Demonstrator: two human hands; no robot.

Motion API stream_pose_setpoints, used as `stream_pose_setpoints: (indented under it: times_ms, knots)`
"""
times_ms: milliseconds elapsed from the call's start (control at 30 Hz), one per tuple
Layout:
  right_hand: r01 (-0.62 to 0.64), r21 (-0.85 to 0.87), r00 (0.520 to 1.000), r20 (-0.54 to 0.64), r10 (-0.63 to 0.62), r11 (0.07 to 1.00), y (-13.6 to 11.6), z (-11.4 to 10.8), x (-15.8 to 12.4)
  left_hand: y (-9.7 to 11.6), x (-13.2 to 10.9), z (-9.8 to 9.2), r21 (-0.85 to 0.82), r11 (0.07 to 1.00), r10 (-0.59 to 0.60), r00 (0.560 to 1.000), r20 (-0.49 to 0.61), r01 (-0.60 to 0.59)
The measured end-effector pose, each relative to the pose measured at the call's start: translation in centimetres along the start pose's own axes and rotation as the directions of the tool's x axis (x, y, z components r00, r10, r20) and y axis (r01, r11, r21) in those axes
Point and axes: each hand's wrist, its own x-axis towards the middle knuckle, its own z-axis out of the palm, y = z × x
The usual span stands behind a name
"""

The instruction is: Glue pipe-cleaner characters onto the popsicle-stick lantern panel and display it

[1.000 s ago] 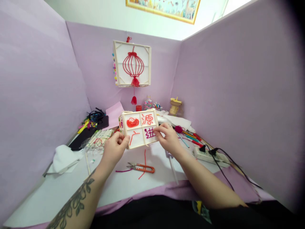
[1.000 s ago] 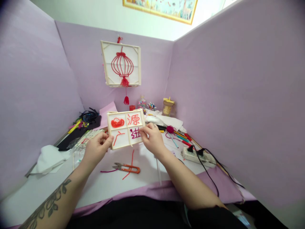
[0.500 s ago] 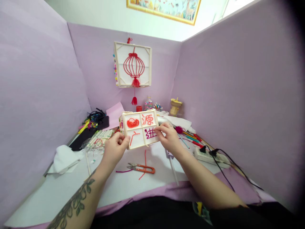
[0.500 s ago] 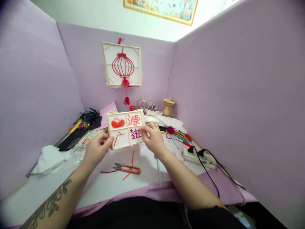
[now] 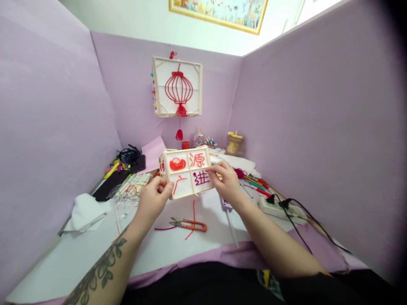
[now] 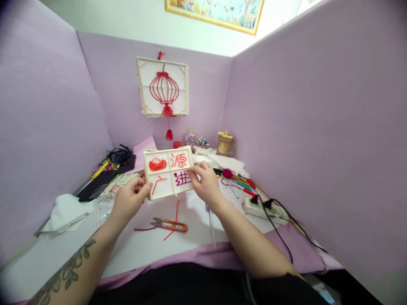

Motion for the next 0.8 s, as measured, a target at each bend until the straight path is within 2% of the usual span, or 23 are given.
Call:
stream_pose_setpoints:
  times_ms: [200,533,667,800]
  knots:
    - [0.023,0.002,0.998,0.057,-0.023,1.0,0.0,0.2,0.1,0.1,-0.1,-0.1,0.004,1.0,-0.002,1.0,-0.005,0.002]
    - [-0.019,0.03,1.0,0.01,0.018,0.999,-0.1,0.0,0.0,0.1,0.0,0.0,0.01,1.0,0.005,1.0,-0.011,-0.005]
    - [-0.017,0.103,0.998,-0.059,0.023,0.995,-0.5,-0.3,-0.1,0.1,-0.1,0.0,0.006,1.0,0.006,1.0,-0.003,-0.006]
    - [0.02,0.192,0.978,-0.206,0.02,0.981,-0.8,-0.8,-0.4,0.1,-0.1,-0.1,-0.003,1.0,0.003,1.0,-0.005,-0.003]
